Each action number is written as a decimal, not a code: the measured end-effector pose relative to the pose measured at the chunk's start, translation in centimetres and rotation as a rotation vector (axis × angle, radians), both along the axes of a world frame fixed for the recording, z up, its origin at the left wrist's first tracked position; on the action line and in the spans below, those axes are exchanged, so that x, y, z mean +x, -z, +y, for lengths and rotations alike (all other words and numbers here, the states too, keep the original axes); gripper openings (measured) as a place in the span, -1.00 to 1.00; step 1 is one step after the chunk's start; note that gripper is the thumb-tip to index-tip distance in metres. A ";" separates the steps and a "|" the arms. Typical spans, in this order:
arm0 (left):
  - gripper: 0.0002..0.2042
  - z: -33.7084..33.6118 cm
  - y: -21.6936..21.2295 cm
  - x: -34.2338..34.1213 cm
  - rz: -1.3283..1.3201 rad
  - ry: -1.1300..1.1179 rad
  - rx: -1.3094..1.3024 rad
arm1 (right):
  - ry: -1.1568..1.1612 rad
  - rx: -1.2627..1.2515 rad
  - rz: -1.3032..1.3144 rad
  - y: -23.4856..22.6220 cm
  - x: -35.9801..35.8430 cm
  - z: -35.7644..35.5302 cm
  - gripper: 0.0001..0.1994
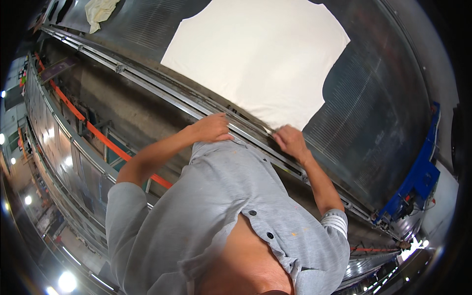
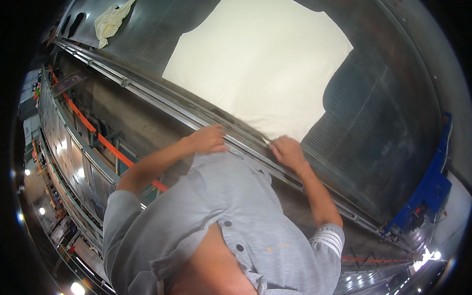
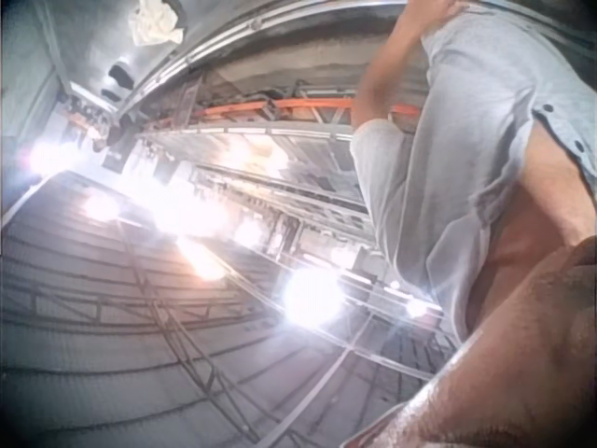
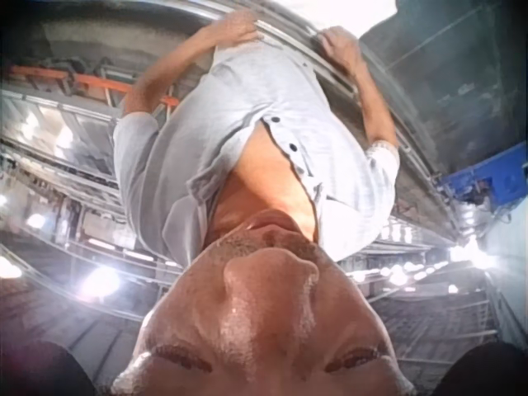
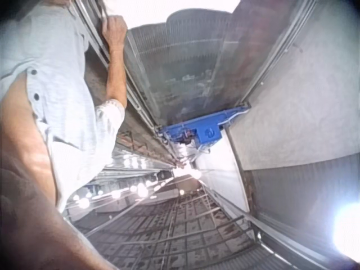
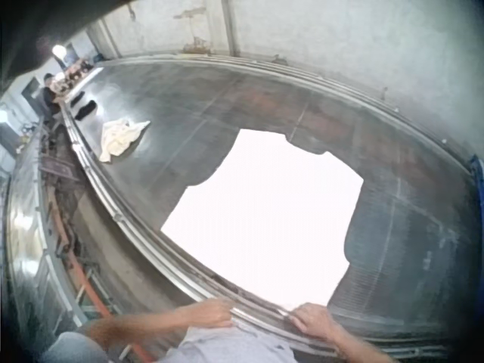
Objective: The person folds a white t-shirt and a black t-shirt on a metal conveyor table. They smooth each garment, fold sleeves and sides, then fold the body in half before placing it aside.
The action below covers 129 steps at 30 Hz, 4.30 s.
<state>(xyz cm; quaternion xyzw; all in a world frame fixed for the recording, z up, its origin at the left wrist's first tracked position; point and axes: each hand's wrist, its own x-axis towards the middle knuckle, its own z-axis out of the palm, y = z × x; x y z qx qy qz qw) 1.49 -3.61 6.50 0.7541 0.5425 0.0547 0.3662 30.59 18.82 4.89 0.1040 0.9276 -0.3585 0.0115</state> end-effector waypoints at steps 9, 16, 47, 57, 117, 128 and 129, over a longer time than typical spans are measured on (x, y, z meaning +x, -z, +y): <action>-0.84 2.1 -1.4 1.0 -0.149 -0.829 0.508 | 0.150 0.529 -0.057 4.7 -13.1 1.1 -0.38; -0.88 0.5 0.0 2.3 -0.196 -0.973 0.454 | -0.004 0.033 0.360 2.3 -8.2 -0.6 -0.82; -0.17 18.9 5.7 4.4 0.283 -0.117 0.305 | 1.158 0.092 -0.265 2.2 4.9 -4.5 -0.78; -0.19 16.5 5.2 5.1 0.065 0.368 0.127 | 1.481 0.103 -0.105 2.2 9.0 -1.5 -0.78; -0.51 -31.5 3.6 -11.3 -0.138 -1.471 -0.002 | 0.554 0.869 -0.114 14.4 -23.4 -8.5 -0.55; -0.49 -42.3 1.8 -18.3 -0.301 -1.703 -0.121 | 0.369 0.817 -0.305 4.2 -43.6 -14.9 -0.59; -0.49 -42.9 2.9 -18.7 -0.274 -1.714 -0.114 | 0.356 0.806 -0.307 3.8 -45.8 -15.1 -0.60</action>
